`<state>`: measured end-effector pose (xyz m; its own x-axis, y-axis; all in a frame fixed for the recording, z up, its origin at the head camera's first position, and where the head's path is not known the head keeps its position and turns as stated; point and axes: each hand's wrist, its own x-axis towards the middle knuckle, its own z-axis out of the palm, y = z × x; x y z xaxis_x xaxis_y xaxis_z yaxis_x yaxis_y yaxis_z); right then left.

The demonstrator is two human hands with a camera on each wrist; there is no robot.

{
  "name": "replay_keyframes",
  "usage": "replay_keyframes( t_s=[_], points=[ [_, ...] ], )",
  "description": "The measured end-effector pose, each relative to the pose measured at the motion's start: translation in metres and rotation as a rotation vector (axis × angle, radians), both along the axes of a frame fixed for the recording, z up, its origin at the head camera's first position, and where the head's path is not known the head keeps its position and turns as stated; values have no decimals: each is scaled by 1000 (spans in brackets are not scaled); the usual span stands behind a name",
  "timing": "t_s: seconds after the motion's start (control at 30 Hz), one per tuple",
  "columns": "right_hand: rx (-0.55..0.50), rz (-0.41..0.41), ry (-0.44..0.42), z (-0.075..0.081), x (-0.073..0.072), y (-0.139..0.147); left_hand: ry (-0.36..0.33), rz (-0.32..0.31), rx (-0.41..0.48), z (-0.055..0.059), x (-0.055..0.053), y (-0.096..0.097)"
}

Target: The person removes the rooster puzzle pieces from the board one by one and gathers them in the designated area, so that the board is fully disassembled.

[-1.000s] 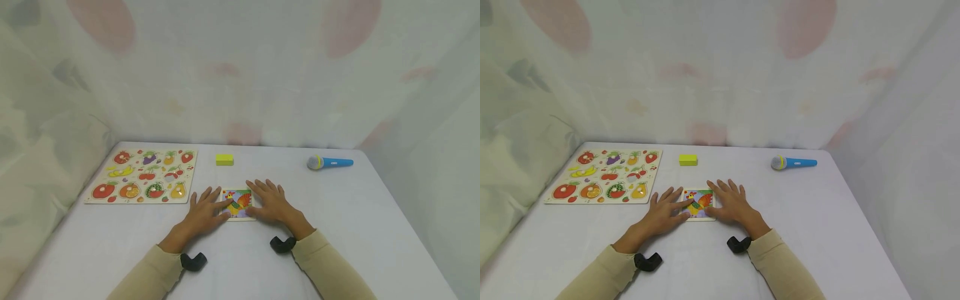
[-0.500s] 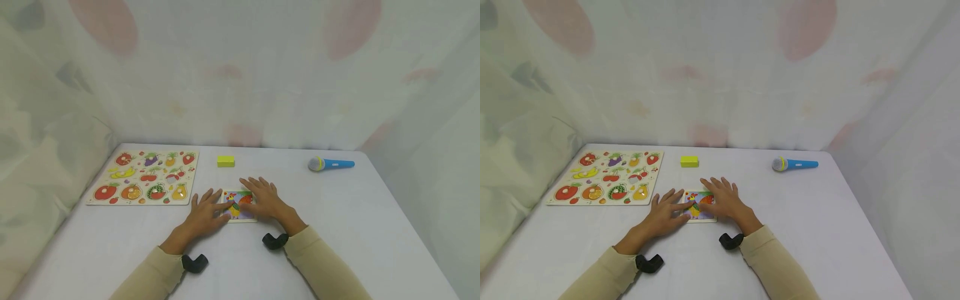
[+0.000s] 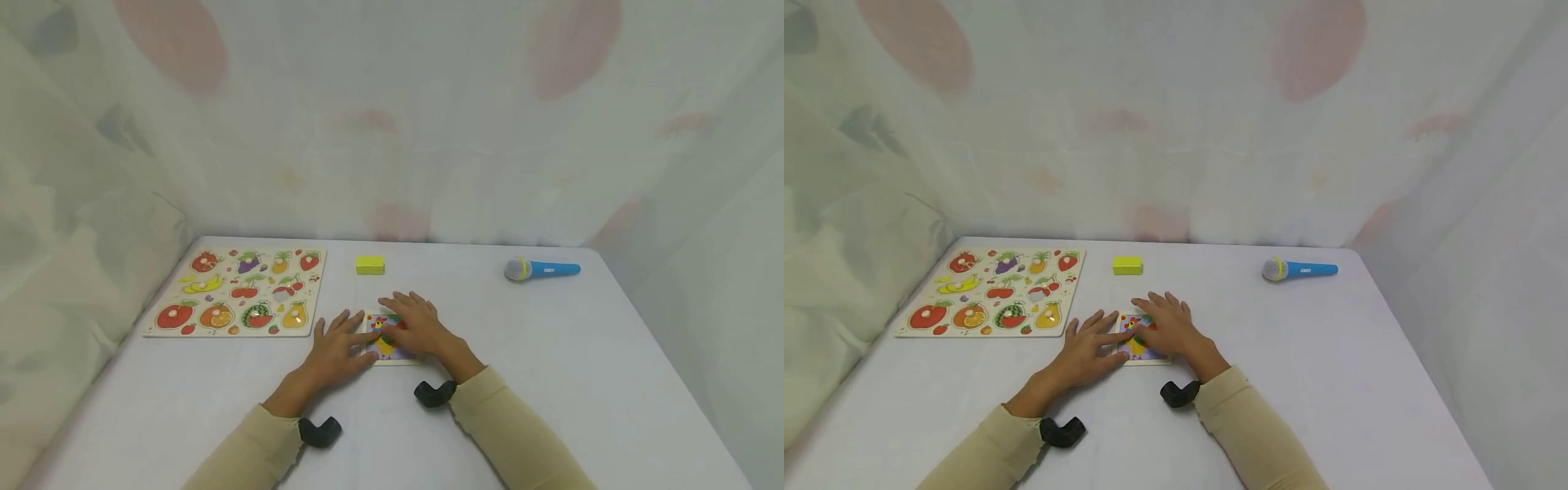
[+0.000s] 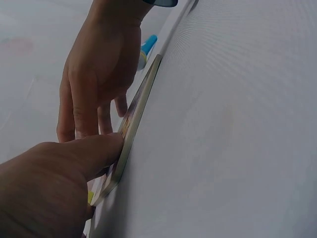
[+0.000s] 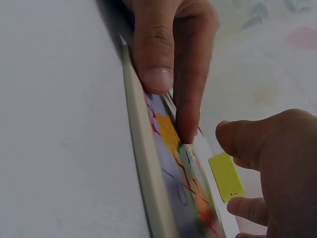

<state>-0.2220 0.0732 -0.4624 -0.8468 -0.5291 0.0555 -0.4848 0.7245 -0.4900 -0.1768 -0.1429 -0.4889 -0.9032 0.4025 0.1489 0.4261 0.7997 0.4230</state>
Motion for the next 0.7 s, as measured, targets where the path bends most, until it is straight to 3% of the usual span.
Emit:
replay_keyframes(
  t_s=[0.33, 0.7],
  points=[
    [-3, -10, 0, -11, -2, -6, 10, 1, 15, 2, 0, 3],
    [8, -29, -42, -9, -4, -12, -8, 15, 39, 6, 0, 1]
  ],
)
